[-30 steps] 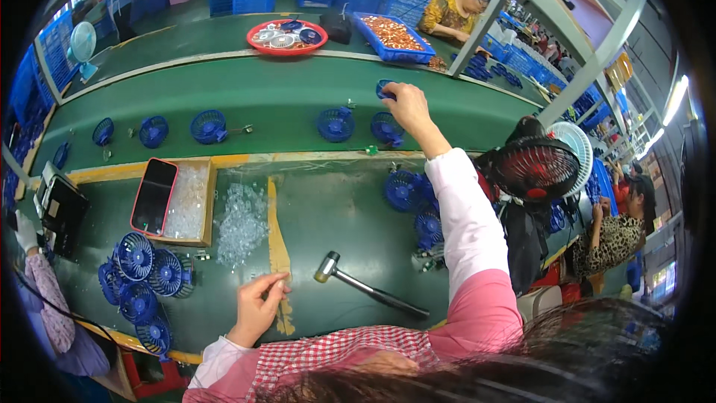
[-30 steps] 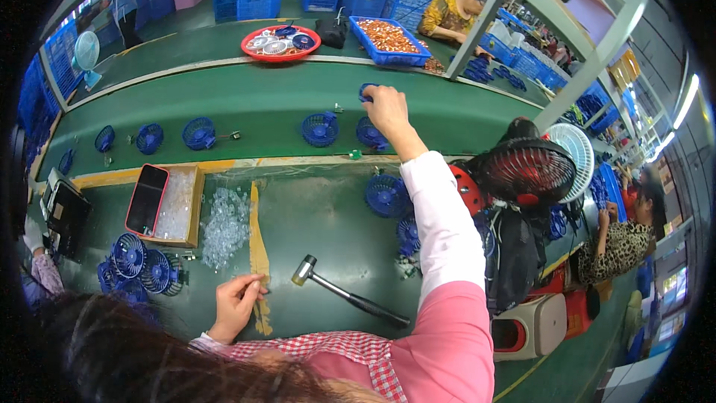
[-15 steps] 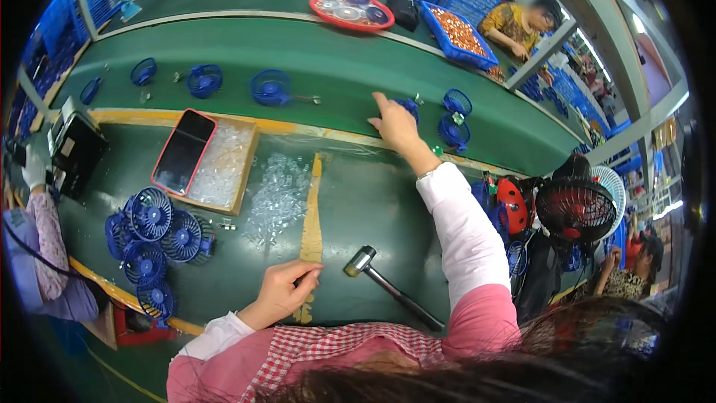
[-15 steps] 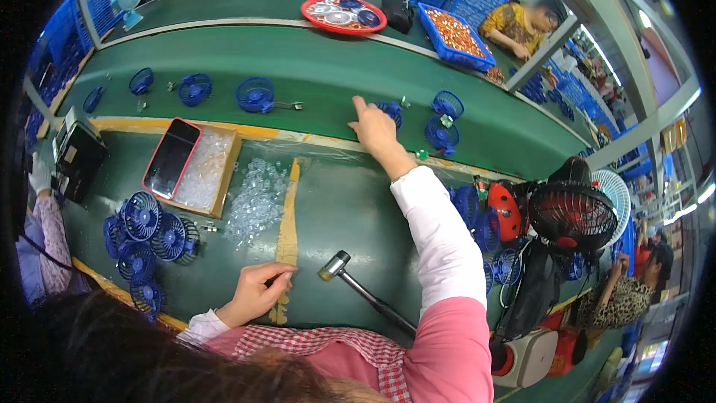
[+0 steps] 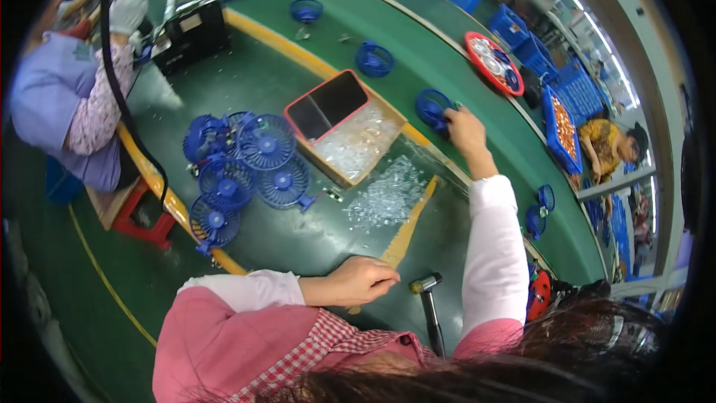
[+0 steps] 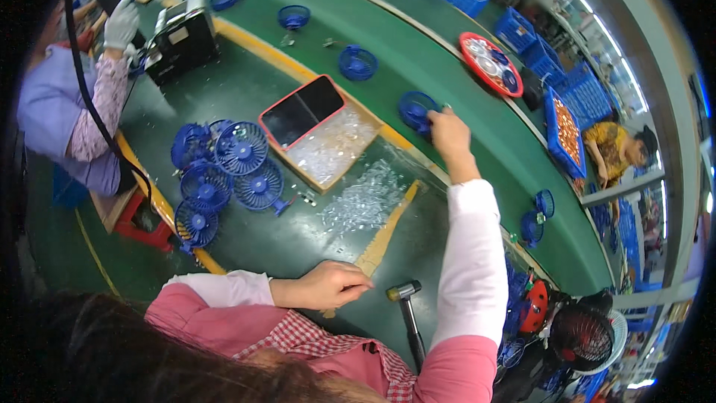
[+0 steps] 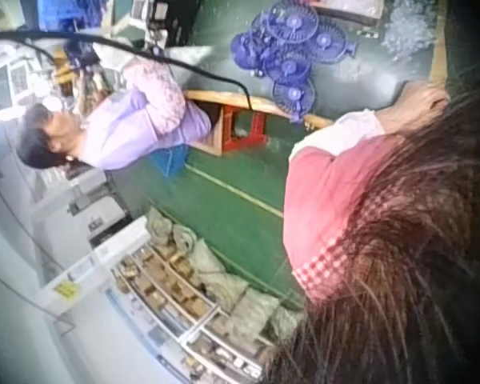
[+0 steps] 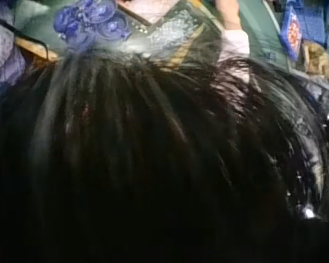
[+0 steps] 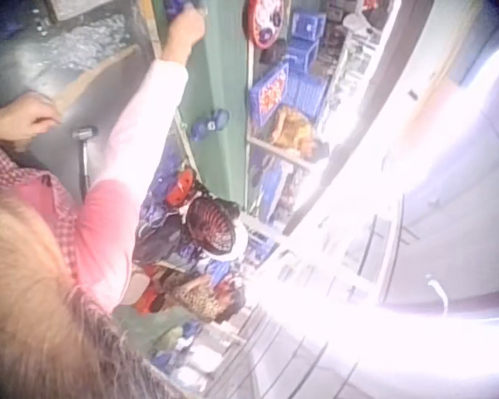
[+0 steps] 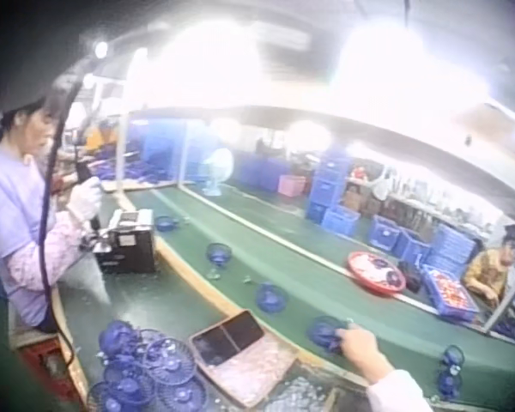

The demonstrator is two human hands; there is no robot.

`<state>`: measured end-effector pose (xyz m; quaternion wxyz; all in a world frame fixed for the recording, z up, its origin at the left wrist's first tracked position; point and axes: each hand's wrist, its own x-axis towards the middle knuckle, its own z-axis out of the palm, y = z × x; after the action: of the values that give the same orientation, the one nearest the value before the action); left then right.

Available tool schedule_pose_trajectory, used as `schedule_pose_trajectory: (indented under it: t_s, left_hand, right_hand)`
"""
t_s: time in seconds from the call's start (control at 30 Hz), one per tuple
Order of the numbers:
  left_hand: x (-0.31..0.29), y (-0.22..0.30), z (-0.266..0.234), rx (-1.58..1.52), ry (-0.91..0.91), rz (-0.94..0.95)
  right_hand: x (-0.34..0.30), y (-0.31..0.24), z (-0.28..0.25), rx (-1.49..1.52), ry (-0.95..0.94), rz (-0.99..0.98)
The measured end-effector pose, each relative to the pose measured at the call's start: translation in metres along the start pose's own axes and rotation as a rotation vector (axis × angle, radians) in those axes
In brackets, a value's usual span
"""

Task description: The person assembles mini fan frames by retrieving parts from the conveyor, fitting components together by hand, and tapping them into place with a small hammer.

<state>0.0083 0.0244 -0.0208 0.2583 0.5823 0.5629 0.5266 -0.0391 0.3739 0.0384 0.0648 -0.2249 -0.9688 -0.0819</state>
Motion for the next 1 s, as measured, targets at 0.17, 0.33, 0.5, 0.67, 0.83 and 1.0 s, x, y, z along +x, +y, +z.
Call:
schedule_pose_trajectory:
  t_s: [0.17,0.33,0.5,0.67,0.83,1.0]
  left_hand:
    - [-0.004,-0.003,0.002,0.04,-0.021,0.026]
    - [-0.005,-0.003,0.006,0.117,-0.108,0.043]
    - [-0.006,-0.009,0.01,0.157,-0.103,0.059]
    - [0.001,-0.016,0.012,0.07,-0.052,0.069]
    - [0.01,-0.011,0.003,-0.046,0.201,0.084]
    - [0.001,-0.015,-0.013,0.199,0.048,0.13]
  right_hand:
    - [-0.032,-0.012,-0.047,0.065,0.129,0.013]
    - [-0.068,-0.112,-0.136,0.204,0.459,-0.248]
    - [-0.075,-0.225,-0.149,0.141,0.509,-0.602]
    - [-0.074,-0.254,-0.129,0.052,0.456,-0.668]
    - [-0.149,-0.234,-0.161,0.11,0.406,-0.667]
    - [-0.238,-0.203,-0.155,0.231,0.405,-0.538]
